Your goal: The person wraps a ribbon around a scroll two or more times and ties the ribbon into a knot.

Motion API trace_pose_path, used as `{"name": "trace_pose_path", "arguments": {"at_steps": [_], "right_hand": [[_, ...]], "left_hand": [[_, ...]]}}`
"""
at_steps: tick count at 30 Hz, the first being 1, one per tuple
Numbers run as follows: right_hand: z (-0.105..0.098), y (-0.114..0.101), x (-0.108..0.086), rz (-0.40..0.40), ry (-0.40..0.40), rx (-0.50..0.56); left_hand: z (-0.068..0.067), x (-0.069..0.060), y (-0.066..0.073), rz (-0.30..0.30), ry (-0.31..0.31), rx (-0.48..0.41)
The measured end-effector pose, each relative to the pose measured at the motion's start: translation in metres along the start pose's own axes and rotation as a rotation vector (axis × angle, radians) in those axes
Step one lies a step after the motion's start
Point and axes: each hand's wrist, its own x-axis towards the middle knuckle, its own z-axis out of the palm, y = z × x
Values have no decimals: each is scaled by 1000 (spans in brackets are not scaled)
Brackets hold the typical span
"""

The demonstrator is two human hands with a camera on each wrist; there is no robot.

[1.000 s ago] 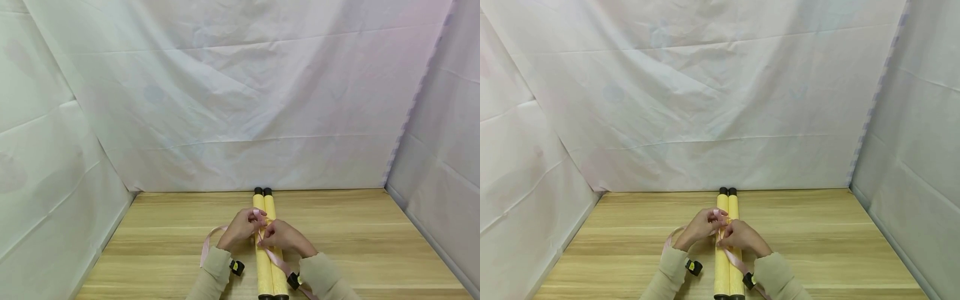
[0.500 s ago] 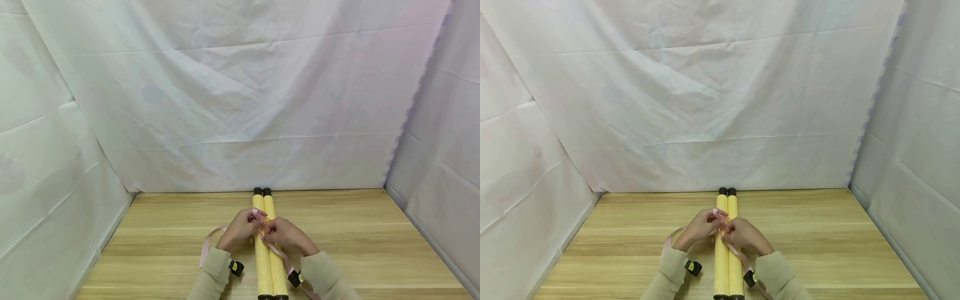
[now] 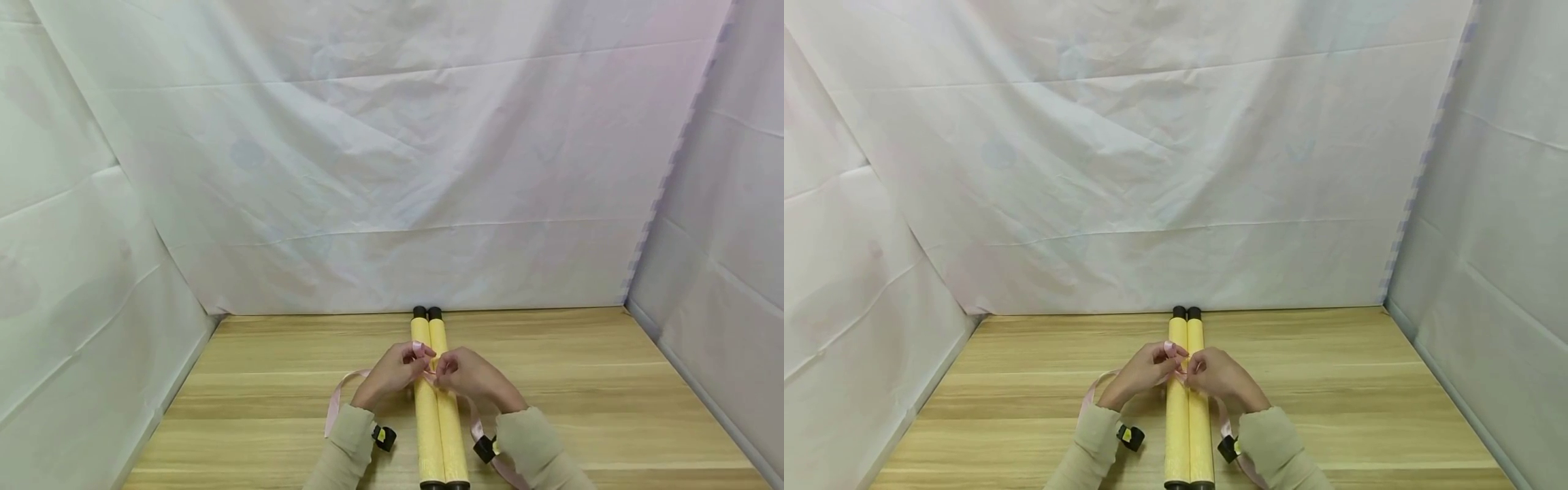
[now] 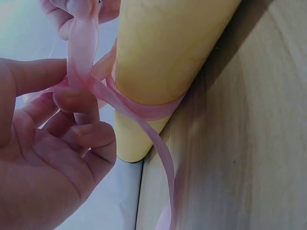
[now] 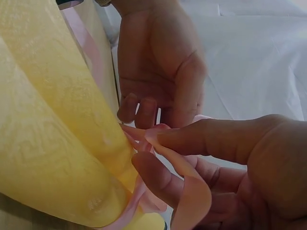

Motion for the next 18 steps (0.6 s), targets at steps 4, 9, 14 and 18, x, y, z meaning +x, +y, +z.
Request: {"name": "trace_pose_path", "arguments": {"at_steps": [4,9,14,18], "right_hand": [[-3,1,2,-16,18,-13],[-5,4,4,-36,61,-25],[-5,5,5,-17,118,-3],[-5,3,6,17,171,13]], "left_hand": [[-1,1,-1,-6,-3,44],[-2,1,-2,3,-7,83],[-2,0,-1,0,-15,127],[-2,-1,0,-1,-17,164]]}}
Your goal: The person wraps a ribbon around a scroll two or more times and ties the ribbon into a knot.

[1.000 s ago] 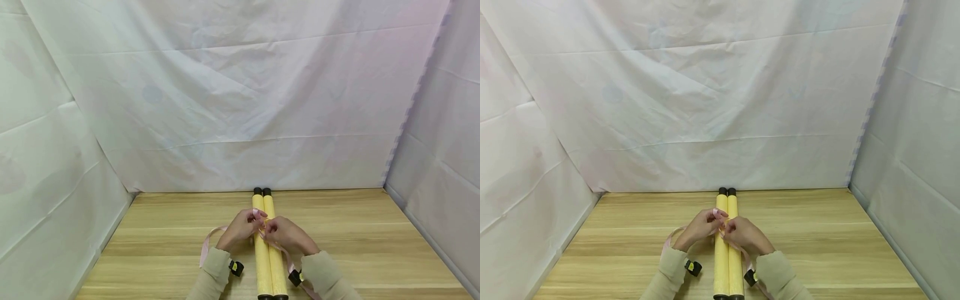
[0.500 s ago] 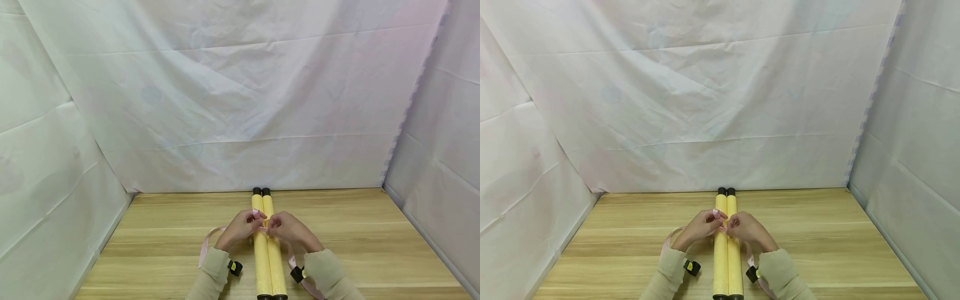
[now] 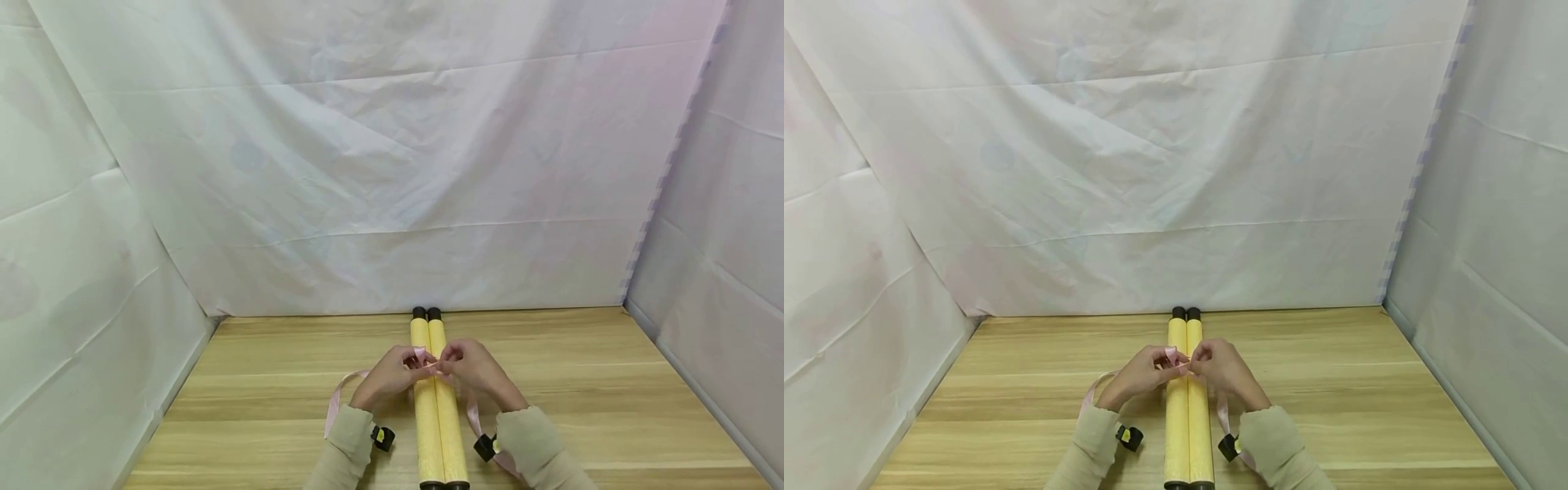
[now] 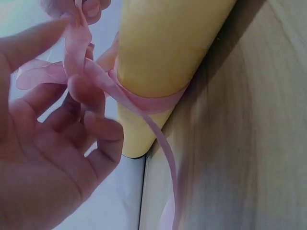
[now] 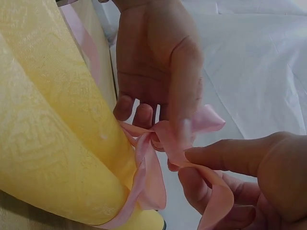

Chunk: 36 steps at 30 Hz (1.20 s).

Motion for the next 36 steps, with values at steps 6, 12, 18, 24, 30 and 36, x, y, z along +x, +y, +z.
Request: {"name": "trace_pose_path", "arguments": {"at_steps": [6,12,18,24,30,36], "right_hand": [[0,0,2,-22,15,7],[1,2,4,-1,26,-3],[-3,4,10,59,41,35],[-5,7,14,112,32,45],[2,13,16,159,39,80],[15,18,18,204,78,49]], "left_hand": [[-2,-1,-1,-5,65,17],[-3,-1,-2,-40,126,26],[-2,0,-1,-52,155,41],[-2,2,-4,-66,156,16],[0,3,-4,-53,156,29],[2,2,-5,-44,172,55]]}}
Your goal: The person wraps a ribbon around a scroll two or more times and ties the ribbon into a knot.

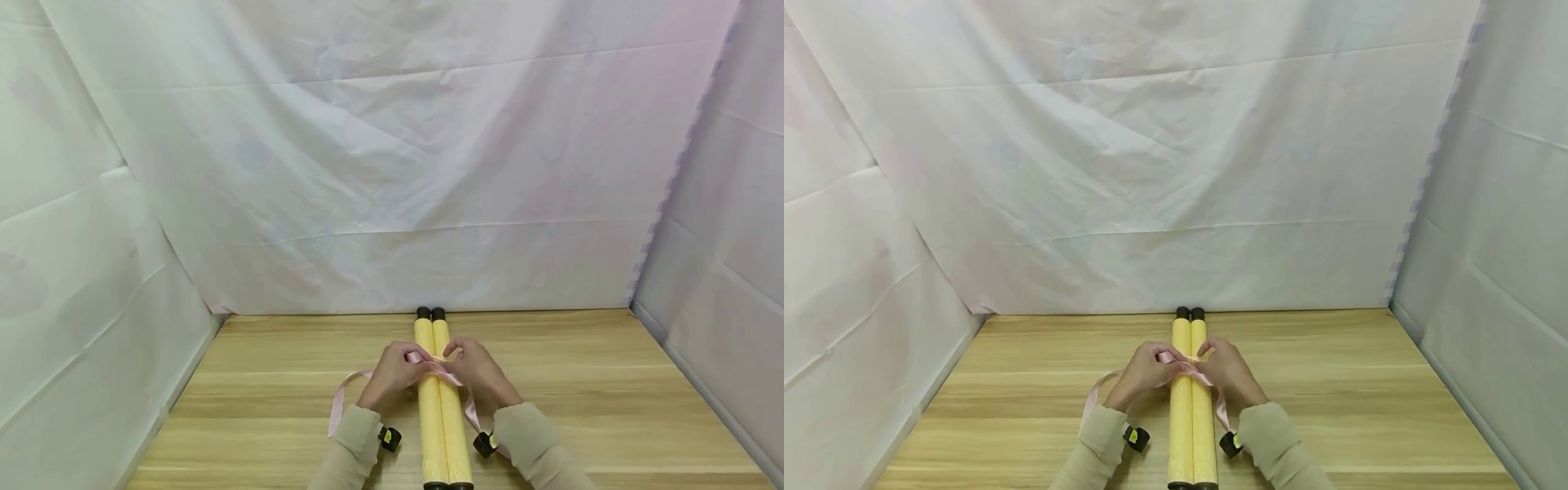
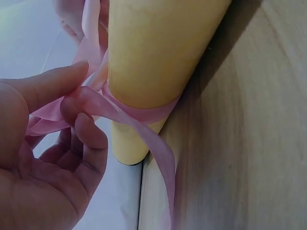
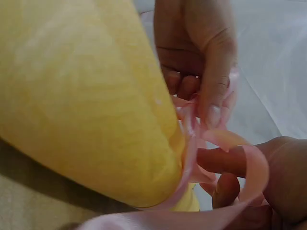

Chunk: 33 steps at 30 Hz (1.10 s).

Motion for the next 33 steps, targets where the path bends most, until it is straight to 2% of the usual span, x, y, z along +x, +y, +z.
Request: {"name": "trace_pose_path", "arguments": {"at_steps": [3,9,14,19,23,27,33], "right_hand": [[5,2,1,-14,32,-11],[13,6,5,-108,108,-97],[13,7,6,-117,144,-86],[12,6,7,-91,134,-32],[13,3,7,-78,125,22],[13,-4,4,-50,83,116],[10,-7,-2,-36,15,202]], "left_hand": [[1,1,-1,3,9,15],[2,2,-1,-17,7,16],[1,1,-1,-16,4,-17],[1,0,-1,-10,11,-35],[2,1,0,-9,52,0],[3,1,2,3,100,77],[4,1,2,-10,115,80]]}}
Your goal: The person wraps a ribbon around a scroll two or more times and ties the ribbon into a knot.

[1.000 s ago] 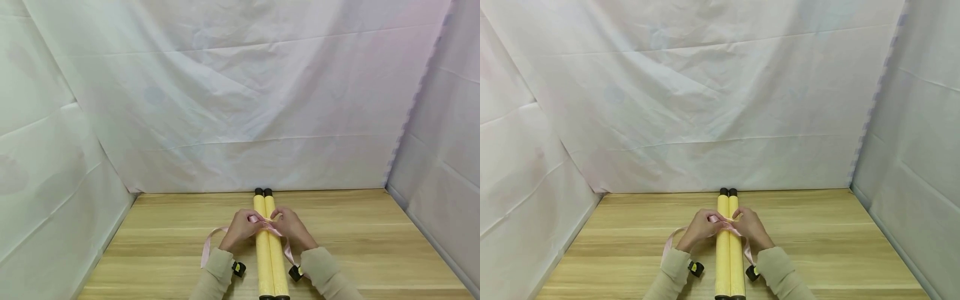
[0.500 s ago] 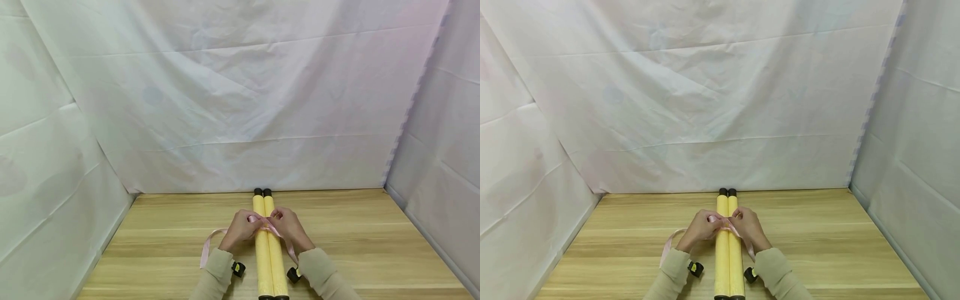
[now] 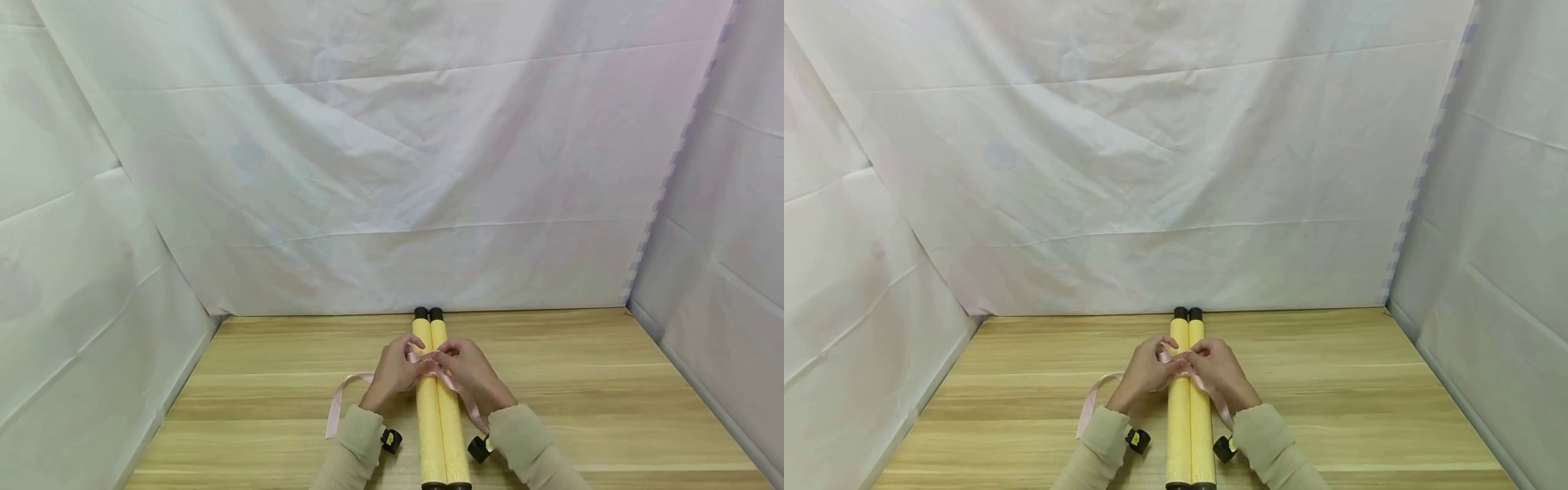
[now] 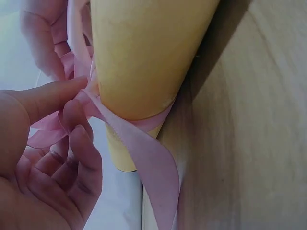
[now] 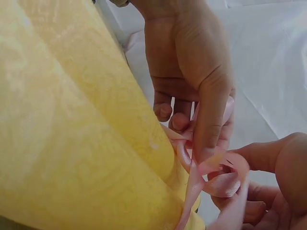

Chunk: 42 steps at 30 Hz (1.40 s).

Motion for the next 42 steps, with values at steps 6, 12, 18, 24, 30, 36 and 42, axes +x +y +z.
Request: {"name": "trace_pose_path", "arguments": {"at_steps": [6,12,18,24,30,36,42], "right_hand": [[-3,-1,-5,-47,-61,-6],[-7,-1,-5,-93,-144,8],[-9,-2,-5,-165,-171,-76],[-8,-3,-5,-182,-126,-164],[-6,-4,-6,-115,-51,-142],[-2,-1,-4,-42,40,-61],[-1,4,-3,-40,75,-11]], "left_hand": [[3,0,-1,25,-8,23],[5,-1,-1,54,1,40],[7,0,-2,57,57,112],[9,0,-1,71,101,202],[10,-4,0,184,180,257],[12,-5,-1,236,226,310],[13,-4,1,163,183,313]]}}
